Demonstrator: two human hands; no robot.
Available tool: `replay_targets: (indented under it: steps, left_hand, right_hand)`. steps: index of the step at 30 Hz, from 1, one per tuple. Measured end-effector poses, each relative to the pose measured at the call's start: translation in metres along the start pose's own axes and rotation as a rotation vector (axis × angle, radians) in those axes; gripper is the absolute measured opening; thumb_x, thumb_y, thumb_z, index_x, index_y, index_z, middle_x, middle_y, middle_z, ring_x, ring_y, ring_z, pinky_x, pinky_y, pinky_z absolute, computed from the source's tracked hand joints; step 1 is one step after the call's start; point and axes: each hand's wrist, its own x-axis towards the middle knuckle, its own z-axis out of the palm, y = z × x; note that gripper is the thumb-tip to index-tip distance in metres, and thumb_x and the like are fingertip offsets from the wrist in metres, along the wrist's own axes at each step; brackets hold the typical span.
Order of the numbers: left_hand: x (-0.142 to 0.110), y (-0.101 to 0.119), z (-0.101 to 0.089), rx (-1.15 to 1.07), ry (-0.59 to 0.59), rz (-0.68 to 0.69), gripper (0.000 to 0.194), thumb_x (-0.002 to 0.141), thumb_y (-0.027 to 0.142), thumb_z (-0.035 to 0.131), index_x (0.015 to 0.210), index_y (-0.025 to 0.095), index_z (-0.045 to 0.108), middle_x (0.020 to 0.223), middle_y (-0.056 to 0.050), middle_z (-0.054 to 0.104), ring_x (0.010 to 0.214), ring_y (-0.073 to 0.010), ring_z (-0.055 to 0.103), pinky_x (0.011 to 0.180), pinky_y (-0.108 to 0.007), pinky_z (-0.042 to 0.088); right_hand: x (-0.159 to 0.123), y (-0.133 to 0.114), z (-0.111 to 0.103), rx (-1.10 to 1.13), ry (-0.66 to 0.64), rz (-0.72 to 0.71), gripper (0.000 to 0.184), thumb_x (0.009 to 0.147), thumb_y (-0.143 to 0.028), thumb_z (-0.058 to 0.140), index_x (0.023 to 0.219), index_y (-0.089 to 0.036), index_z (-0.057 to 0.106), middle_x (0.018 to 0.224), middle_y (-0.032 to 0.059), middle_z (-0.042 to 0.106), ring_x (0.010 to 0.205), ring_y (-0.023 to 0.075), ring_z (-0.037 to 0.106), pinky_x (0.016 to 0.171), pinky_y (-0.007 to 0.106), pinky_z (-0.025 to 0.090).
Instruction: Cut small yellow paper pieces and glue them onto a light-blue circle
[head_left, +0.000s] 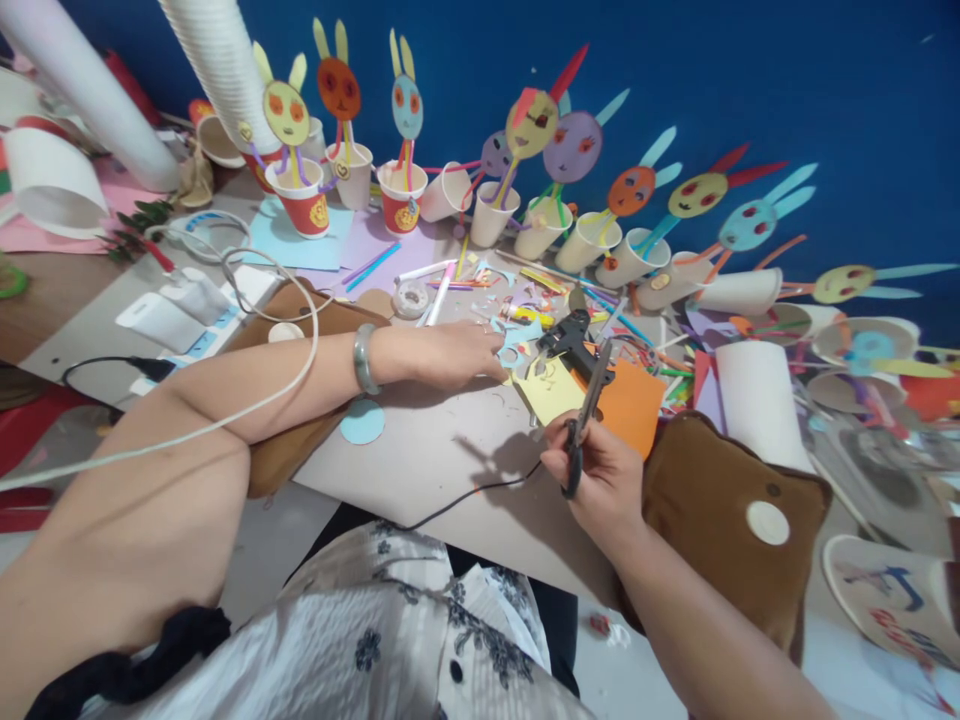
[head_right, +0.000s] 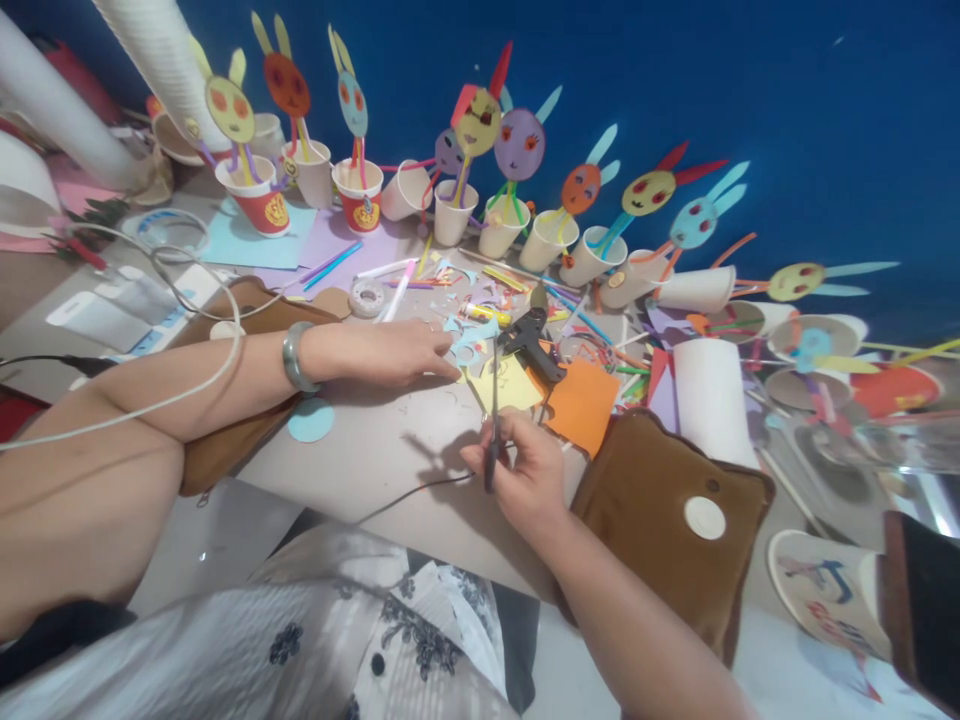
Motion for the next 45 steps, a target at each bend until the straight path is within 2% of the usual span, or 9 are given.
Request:
replay_targets:
  steps: [4,8,11,18,23,27,30,38,45]
  left_hand:
    - [-0.002,0.004,-0.001,0.151,-0.083,0.049,0.023,0.095,0.018,0.049,0.096,0.017,0.072,0.090,-0.011,0.058,0.078,-0.0191,0.046,0.067,-0.032,0.026]
    - [-0.001,-0.002,-0.007,0.142,-0.123,0.113,0.019,0.085,0.009,0.055,0.078,0.017,0.071,0.082,-0.010,0.057,0.075,-0.0190,0.046,0.068,-0.033,0.028]
    - [0.000,-0.009,-0.012,0.099,-0.148,0.131,0.020,0.078,0.006,0.056,0.075,0.017,0.072,0.081,-0.009,0.058,0.075,-0.0190,0.047,0.071,-0.034,0.031]
    - [0.006,-0.018,-0.020,0.107,-0.071,-0.100,0.026,0.072,0.003,0.054,0.085,0.014,0.074,0.088,-0.009,0.064,0.082,-0.0181,0.053,0.073,-0.030,0.036]
    - [0.005,-0.019,-0.020,0.078,-0.117,-0.199,0.023,0.074,0.005,0.056,0.086,0.014,0.074,0.087,-0.008,0.066,0.079,-0.0166,0.055,0.071,-0.028,0.036]
    - [0.005,-0.021,-0.022,0.063,-0.085,-0.285,0.023,0.075,0.009,0.057,0.090,0.014,0.073,0.086,-0.007,0.067,0.077,-0.0152,0.055,0.069,-0.027,0.035]
    - [0.005,-0.022,-0.023,0.058,-0.118,-0.345,0.022,0.076,0.012,0.057,0.090,0.014,0.074,0.084,-0.007,0.068,0.074,-0.0149,0.054,0.067,-0.027,0.034]
    - [0.002,-0.019,-0.024,-0.058,-0.238,-0.325,0.014,0.073,0.017,0.062,0.080,0.013,0.073,0.075,-0.004,0.066,0.065,-0.0126,0.049,0.062,-0.027,0.031]
    - [0.004,-0.012,-0.023,-0.008,-0.290,-0.378,0.024,0.073,0.018,0.058,0.091,0.013,0.074,0.084,-0.008,0.068,0.070,-0.0162,0.052,0.065,-0.028,0.033]
  right_hand:
    - [0.000,0.000,0.000,0.013,0.000,-0.016,0.029,0.078,-0.040,0.073,0.064,-0.023,0.054,0.068,0.0013,0.058,0.061,0.0155,0.049,0.059,0.030,0.038]
    - [0.001,0.001,0.000,0.003,-0.002,-0.039,0.030,0.079,-0.040,0.073,0.065,-0.022,0.054,0.067,0.0003,0.057,0.060,0.0150,0.049,0.057,0.029,0.037]
    - [0.001,0.002,-0.001,0.000,-0.006,-0.078,0.029,0.080,-0.038,0.073,0.066,-0.022,0.054,0.065,-0.0010,0.056,0.059,0.0141,0.048,0.056,0.028,0.036]
    - [0.001,0.003,-0.001,0.015,-0.002,-0.086,0.027,0.080,-0.036,0.073,0.067,-0.022,0.055,0.068,-0.0007,0.056,0.059,0.0132,0.049,0.053,0.027,0.036]
    - [0.001,0.004,-0.001,-0.004,0.002,-0.088,0.026,0.080,-0.035,0.073,0.066,-0.022,0.055,0.067,-0.0007,0.056,0.059,0.0136,0.050,0.055,0.027,0.038]
    - [0.000,0.005,0.000,0.009,0.000,-0.096,0.025,0.080,-0.033,0.073,0.066,-0.022,0.055,0.067,-0.0011,0.056,0.059,0.0130,0.049,0.053,0.026,0.037]
    - [0.001,0.005,0.000,0.025,-0.003,-0.110,0.025,0.080,-0.032,0.073,0.066,-0.022,0.055,0.066,-0.0017,0.055,0.058,0.0124,0.048,0.053,0.026,0.036]
    - [0.000,0.005,0.000,0.008,0.002,-0.102,0.022,0.079,-0.029,0.072,0.067,-0.022,0.056,0.068,-0.0016,0.056,0.060,0.0129,0.050,0.056,0.026,0.037]
    - [0.001,0.005,0.000,-0.005,0.009,-0.093,0.020,0.078,-0.029,0.072,0.068,-0.022,0.056,0.068,-0.0017,0.058,0.061,0.0131,0.051,0.057,0.026,0.038]
